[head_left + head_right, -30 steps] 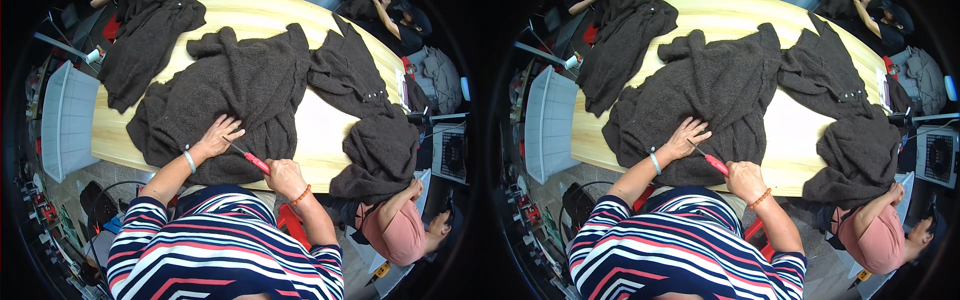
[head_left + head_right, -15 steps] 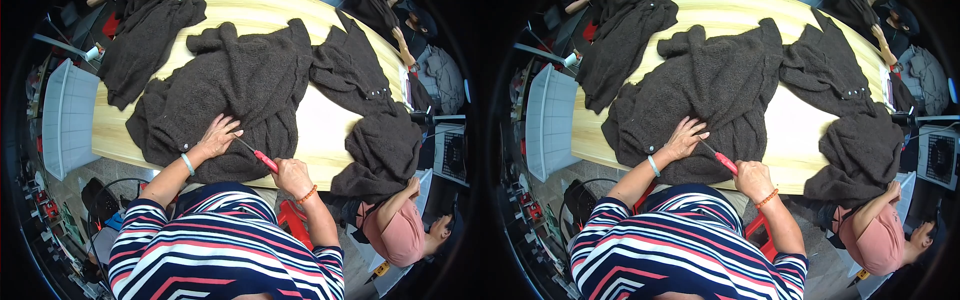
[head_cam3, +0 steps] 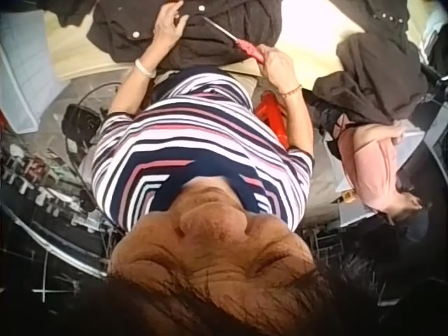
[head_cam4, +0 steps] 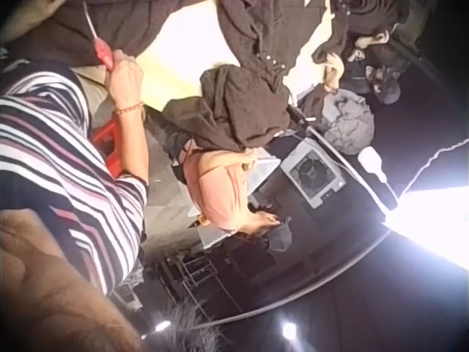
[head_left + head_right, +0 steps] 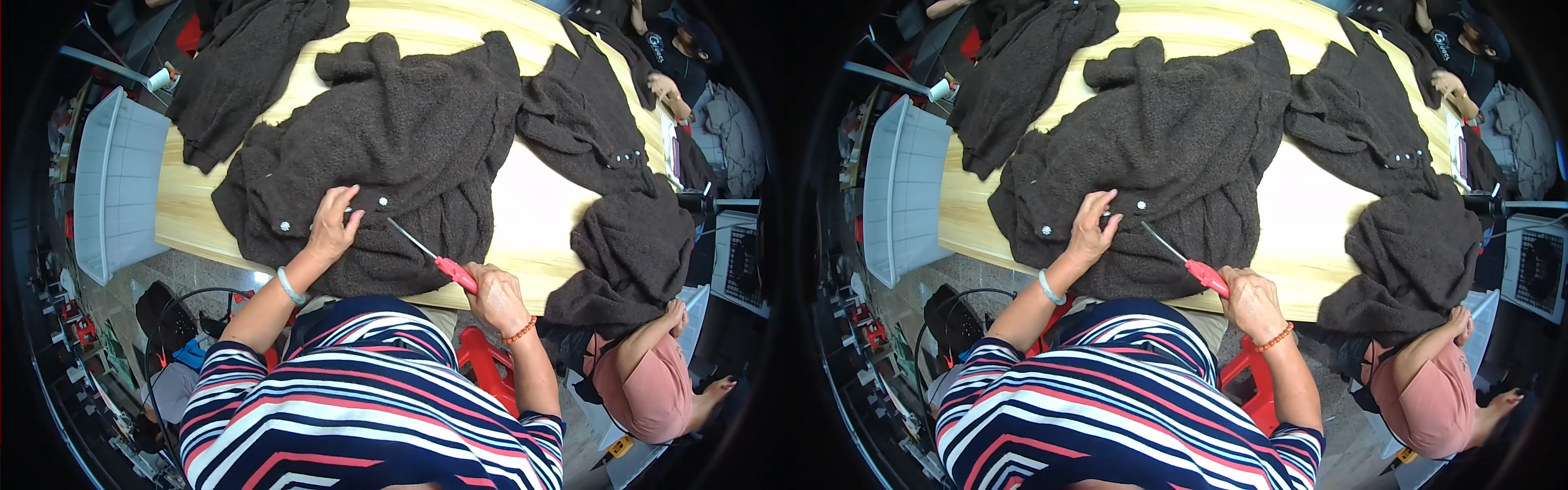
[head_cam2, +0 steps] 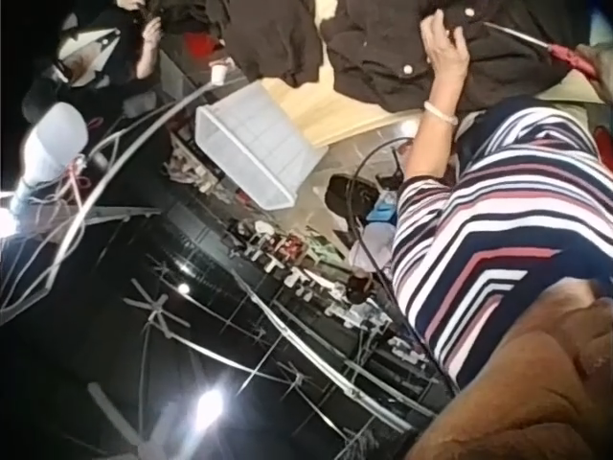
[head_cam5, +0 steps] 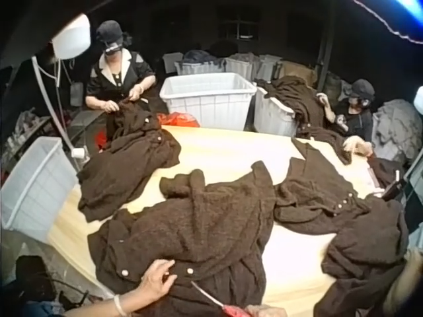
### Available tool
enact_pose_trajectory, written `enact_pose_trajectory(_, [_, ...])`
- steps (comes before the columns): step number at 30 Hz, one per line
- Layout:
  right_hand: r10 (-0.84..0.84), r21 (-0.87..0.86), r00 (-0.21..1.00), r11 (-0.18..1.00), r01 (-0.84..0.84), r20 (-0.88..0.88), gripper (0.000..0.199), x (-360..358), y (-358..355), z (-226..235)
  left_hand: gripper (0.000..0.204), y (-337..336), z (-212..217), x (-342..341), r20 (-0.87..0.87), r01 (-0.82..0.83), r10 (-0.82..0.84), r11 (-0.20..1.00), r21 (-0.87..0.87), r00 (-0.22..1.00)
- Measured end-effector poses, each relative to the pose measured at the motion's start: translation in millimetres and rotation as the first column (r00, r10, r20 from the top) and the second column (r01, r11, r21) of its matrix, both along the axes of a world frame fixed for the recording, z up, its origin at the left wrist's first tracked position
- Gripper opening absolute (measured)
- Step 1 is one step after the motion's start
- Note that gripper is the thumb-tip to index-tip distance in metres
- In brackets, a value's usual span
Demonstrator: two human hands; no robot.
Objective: Trimming loose threads from finished garments using scissors.
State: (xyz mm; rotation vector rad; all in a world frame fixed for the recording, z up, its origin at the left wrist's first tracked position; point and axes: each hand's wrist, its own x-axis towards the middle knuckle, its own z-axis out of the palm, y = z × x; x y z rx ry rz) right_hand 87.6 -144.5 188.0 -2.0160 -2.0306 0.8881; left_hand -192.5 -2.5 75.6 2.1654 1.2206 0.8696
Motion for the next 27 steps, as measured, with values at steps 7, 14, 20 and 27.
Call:
enact_pose_trajectory(7, [0.103,0.009,0.993,0.995,-0.104,0.055,0.007,-19,6,-2,0.026,1,-21,-4,0.001,-0.020,0.020,0.987,-0.161,1.000])
enact_pose_trajectory(14, [0.169,0.008,0.978,0.985,-0.171,0.120,0.010,-41,28,3,0.014,2,-26,-10,0.164,-0.007,0.053,0.963,-0.270,0.985])
enact_pose_trajectory(20, [0.213,-0.007,0.969,0.977,-0.214,0.126,0.014,-50,32,-10,0.016,1,-26,-17,0.169,0.028,0.007,0.979,-0.204,0.986])
enact_pose_trajectory(27, [0.160,0.037,0.985,0.986,-0.163,0.064,0.011,-29,19,-15,0.044,-19,45,-38,-0.224,0.004,0.022,0.994,0.113,0.974])
